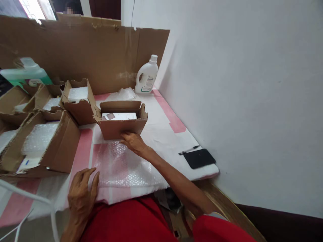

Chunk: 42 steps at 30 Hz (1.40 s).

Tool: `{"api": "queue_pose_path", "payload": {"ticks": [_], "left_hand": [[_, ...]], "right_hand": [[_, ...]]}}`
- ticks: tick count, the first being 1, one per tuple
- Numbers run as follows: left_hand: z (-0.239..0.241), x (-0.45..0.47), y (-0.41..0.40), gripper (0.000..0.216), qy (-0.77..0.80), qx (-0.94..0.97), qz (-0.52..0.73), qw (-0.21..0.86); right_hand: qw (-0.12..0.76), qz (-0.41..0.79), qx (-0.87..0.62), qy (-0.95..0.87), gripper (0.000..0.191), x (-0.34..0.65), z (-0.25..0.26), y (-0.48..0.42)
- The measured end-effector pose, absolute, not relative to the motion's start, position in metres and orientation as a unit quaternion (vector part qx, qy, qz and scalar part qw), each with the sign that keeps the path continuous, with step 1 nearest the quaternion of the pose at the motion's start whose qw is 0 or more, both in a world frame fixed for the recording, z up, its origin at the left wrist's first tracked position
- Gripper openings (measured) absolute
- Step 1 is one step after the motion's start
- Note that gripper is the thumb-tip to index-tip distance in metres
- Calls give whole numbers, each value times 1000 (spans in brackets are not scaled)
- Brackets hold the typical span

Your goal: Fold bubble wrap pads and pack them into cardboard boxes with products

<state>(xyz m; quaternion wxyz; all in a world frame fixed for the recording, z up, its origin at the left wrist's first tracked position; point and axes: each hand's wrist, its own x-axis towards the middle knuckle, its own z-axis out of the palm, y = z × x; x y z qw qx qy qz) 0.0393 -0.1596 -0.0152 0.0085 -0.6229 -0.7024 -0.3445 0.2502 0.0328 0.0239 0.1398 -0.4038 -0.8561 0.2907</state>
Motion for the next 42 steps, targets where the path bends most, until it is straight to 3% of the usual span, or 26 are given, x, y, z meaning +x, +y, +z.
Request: {"api": "queue_pose_path", "payload": {"ticks": [3, 6, 10, 13, 18, 21, 23, 28, 36, 39, 42], "left_hand": [[-29, 47, -132, 32, -622, -717, -313, -38], [-55, 46, -112, 43, -604, -746, -267, -83], [-79, 41, -114, 58, -600, -762, -234, -68], [-80, 39, -133, 73, -599, -782, -168, -19], [-72, 32, -170, 87, -592, -795, -131, 24], [-66, 17, -189, 101, -558, -819, -128, 29], [-61, 3, -198, 96, -528, -839, -131, 23], [-56, -29, -211, 64, -485, -845, -216, -69], [-43, -40, -198, 31, -611, -699, -288, -234], [-32, -20, -193, 32, -687, -610, -312, -241], [-23, 4, -189, 40, -736, -549, -331, -218]], "right_hand": [[218, 186, -399, -871, 38, 235, 28, 2], [254, 171, -344, -888, 45, 209, 11, -42], [213, 159, -349, -899, 80, 198, -42, -73], [165, 156, -411, -883, 87, 240, -70, -75], [106, 139, -536, -826, 85, 355, -63, -81], [101, 124, -474, -866, 103, 400, -52, -97], [80, 131, -408, -900, 111, 416, -50, -110], [88, 167, -372, -909, 68, 431, -57, -128], [305, 342, -418, -784, 32, 433, -56, -115], [374, 362, -494, -697, 24, 419, -58, -113], [405, 303, -578, -640, 26, 400, -64, -114]]}}
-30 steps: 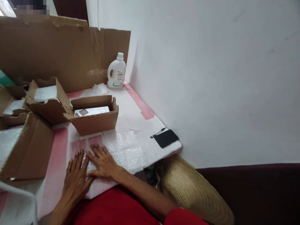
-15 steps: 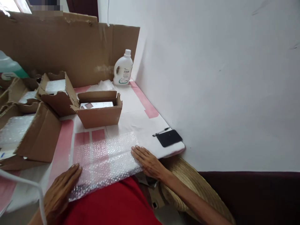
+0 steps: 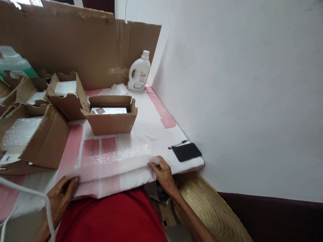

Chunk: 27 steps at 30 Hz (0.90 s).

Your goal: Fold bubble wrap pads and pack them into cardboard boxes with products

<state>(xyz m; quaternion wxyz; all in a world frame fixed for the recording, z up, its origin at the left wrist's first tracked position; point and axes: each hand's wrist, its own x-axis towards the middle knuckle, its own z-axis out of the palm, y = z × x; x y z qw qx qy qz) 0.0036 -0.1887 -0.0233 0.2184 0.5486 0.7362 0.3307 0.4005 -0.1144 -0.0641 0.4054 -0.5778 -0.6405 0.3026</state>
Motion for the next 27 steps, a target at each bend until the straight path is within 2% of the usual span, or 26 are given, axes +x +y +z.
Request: {"api": "queue_pose_path", "payload": {"ticks": [6, 11, 17, 20, 24, 27], "left_hand": [[-27, 20, -182, 36, 774, 526, 319, 147], [-38, 17, -181, 36, 783, 533, 292, 133], [-30, 22, -181, 60, 814, 514, 255, 91], [-17, 23, -181, 72, 838, 484, 218, 122], [-5, 21, -179, 72, 865, 457, 135, 156], [-2, 17, -176, 61, 877, 440, 91, 172]], "right_hand": [[420, 185, -652, -604, 30, 378, -76, -113], [417, 164, -667, -595, 26, 374, -78, -110], [392, 166, -692, -583, 19, 377, -74, -105], [428, 138, -685, -574, 16, 374, -68, -106], [480, 32, -616, -624, 18, 343, -55, -126], [432, 57, -464, -771, 23, 300, -53, -144]]}}
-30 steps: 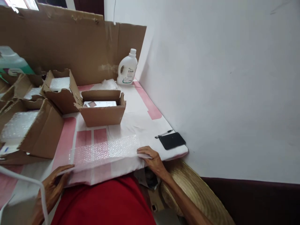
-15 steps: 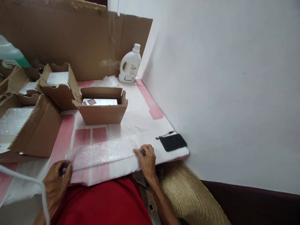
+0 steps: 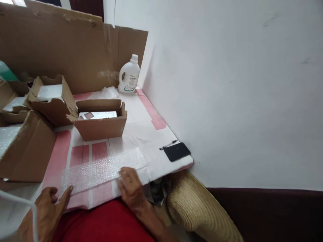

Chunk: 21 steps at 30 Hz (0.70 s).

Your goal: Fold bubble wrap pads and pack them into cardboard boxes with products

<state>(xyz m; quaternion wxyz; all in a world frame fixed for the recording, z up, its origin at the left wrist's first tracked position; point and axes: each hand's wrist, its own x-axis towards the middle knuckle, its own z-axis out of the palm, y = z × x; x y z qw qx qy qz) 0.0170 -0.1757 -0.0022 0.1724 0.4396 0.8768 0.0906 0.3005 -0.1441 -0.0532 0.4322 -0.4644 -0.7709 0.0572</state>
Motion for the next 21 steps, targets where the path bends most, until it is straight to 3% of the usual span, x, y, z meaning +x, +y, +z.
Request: {"api": "queue_pose_path", "payload": {"ticks": [3, 8, 13, 17, 21], "left_hand": [[0, 15, -171, 54, 880, 422, 80, 203], [-4, 15, -170, 48, 873, 408, 135, 233], [-7, 12, -179, 47, 832, 392, 247, 305], [11, 30, -172, 50, 730, 346, 368, 461], [22, 72, -144, 46, 655, 395, 384, 516]], "right_hand": [[338, 103, -348, -868, 28, 264, -60, -151], [239, 119, -353, -897, 37, 246, -67, -146], [249, 159, -364, -883, 31, 248, -67, -145], [276, 169, -360, -875, 32, 251, -68, -148], [295, 158, -343, -878, 34, 257, -71, -149]]}}
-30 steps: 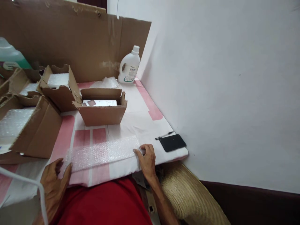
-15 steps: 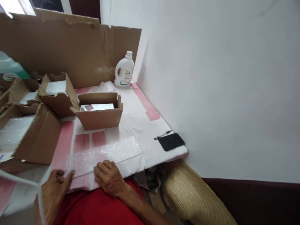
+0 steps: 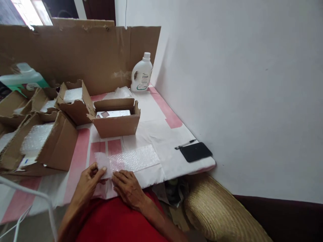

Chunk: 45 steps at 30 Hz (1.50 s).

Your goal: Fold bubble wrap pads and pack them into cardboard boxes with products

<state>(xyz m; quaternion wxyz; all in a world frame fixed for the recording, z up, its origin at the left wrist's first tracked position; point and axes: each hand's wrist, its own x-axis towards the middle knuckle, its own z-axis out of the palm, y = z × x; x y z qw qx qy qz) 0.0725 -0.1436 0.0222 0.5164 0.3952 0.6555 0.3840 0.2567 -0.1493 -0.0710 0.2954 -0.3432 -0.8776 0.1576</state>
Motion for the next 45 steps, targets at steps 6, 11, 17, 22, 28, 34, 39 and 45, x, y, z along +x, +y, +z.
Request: {"api": "queue_pose_path", "payload": {"ticks": [6, 11, 17, 22, 28, 34, 39, 45], "left_hand": [[-3, 124, -104, 30, 636, 600, 272, 401], [-12, 137, -97, 16, 645, 643, 205, 357], [-10, 138, -102, 21, 627, 682, 168, 336], [-12, 133, -103, 38, 587, 707, 180, 351], [-10, 108, -116, 38, 599, 663, 289, 343], [-13, 80, -138, 74, 766, 507, 233, 319], [-9, 100, -141, 75, 694, 408, 374, 460], [19, 145, -132, 55, 564, 435, 395, 580]], "right_hand": [[287, 128, -329, -890, 10, 260, -80, -154], [334, 88, -308, -886, 17, 259, -89, -154], [347, 94, -278, -891, 27, 271, -78, -158], [387, 85, -365, -843, 21, 291, -56, -161], [307, 69, -468, -826, 36, 296, -64, -145], [307, 71, -458, -831, 39, 297, -73, -142], [325, 85, -446, -829, 46, 297, -71, -140], [434, 183, -509, -721, 28, 283, -68, -142]]}}
